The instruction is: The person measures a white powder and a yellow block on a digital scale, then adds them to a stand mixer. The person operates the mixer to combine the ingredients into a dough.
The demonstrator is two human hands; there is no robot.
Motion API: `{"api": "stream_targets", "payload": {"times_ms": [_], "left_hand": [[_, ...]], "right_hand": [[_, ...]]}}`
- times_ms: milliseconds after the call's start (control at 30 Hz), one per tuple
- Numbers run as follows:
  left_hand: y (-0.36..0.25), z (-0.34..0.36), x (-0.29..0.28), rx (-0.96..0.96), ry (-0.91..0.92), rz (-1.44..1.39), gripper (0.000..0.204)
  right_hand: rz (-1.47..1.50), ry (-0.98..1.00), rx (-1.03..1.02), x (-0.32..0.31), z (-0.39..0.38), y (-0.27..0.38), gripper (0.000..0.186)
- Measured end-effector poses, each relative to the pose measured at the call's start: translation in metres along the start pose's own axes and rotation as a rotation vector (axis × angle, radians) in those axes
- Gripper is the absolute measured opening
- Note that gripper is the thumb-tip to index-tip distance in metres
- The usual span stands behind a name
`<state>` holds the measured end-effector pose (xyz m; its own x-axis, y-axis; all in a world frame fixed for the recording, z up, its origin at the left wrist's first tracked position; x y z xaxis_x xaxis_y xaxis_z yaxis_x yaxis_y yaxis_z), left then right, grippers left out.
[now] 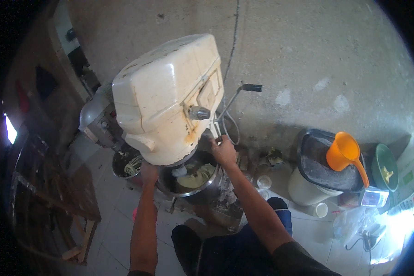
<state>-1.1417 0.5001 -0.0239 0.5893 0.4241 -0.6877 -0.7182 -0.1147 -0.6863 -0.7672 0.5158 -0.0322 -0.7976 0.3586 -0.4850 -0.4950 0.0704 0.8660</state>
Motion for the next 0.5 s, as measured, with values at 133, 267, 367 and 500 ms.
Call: {"api": "stream_targets", "payload": {"times_ms": [133, 267, 367, 500], "left_hand": [[0.047, 0.017, 0.001, 0.062, -0.021, 0.074, 0.04], [0.028, 0.01, 0.016, 0.032, 0.035, 0.065, 0.039], [0.017, 0.007, 0.012, 0.003, 0.053, 0.081, 0.038], [0.022, 0.005, 0.005, -0.003, 0.01, 0.038, 0.039]], "right_hand": [[-0.003, 0.031, 0.04, 0.018, -0.013, 0.015, 0.031], [-0.074, -0.011, 0.03, 0.006, -0.01, 0.008, 0.034], [-0.092, -0.018, -0.006, 0.006, -0.008, 0.008, 0.036], [-0.09, -0.007, -0.022, 0.008, -0.011, 0.014, 0.036]]}}
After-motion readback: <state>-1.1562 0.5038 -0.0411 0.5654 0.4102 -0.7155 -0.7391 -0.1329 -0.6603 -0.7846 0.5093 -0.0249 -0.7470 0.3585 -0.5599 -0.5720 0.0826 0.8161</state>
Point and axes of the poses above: each hand's wrist, its own z-axis towards the middle knuckle, its own x-axis out of the palm, y = z × x, the point moved 10 cm from there along z, towards the middle knuckle, and after that the axes turned 2 degrees about y, right-handed, at the moved point
